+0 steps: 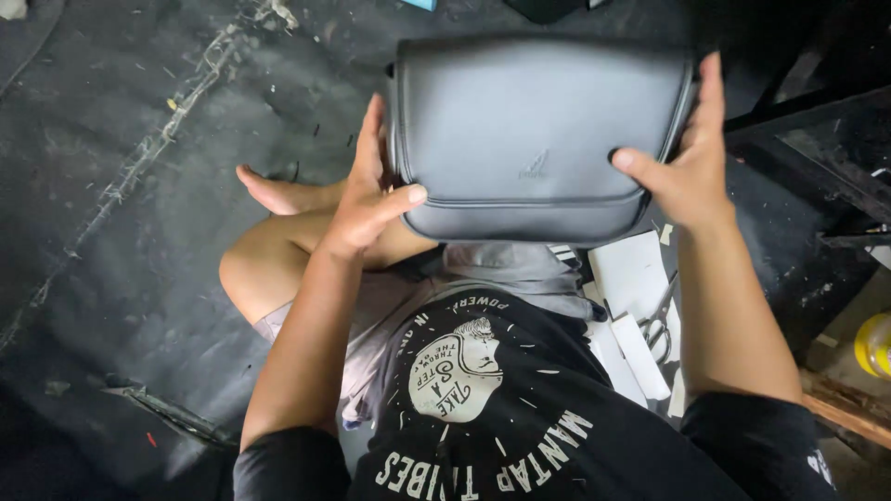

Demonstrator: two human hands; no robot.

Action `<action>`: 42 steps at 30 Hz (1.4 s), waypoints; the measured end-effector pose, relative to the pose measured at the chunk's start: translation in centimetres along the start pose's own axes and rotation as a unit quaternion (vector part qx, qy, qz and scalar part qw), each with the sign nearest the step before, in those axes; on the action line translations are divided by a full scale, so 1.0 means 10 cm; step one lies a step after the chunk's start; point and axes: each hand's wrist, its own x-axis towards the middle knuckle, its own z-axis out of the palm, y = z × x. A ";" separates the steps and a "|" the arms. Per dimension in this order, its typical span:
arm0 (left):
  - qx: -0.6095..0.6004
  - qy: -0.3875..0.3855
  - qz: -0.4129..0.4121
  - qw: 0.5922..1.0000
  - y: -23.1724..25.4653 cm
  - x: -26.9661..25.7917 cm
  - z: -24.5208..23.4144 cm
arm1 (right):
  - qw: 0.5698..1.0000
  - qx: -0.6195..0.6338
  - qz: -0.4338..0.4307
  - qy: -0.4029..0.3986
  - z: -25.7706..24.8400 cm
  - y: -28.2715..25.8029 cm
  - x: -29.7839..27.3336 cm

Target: Inspecting and adjusting the flap and seams of a black leather bag.

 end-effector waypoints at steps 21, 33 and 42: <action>0.218 0.141 0.053 0.964 -0.31 0.09 0.12 | 0.904 -0.414 0.100 0.030 0.77 0.03 0.09; 0.035 0.064 0.042 0.996 -0.17 0.12 0.00 | 0.994 0.030 0.102 0.038 0.04 0.66 0.18; 0.003 0.158 0.032 0.987 0.10 0.46 0.01 | 0.987 0.133 0.068 -0.056 0.04 0.13 0.54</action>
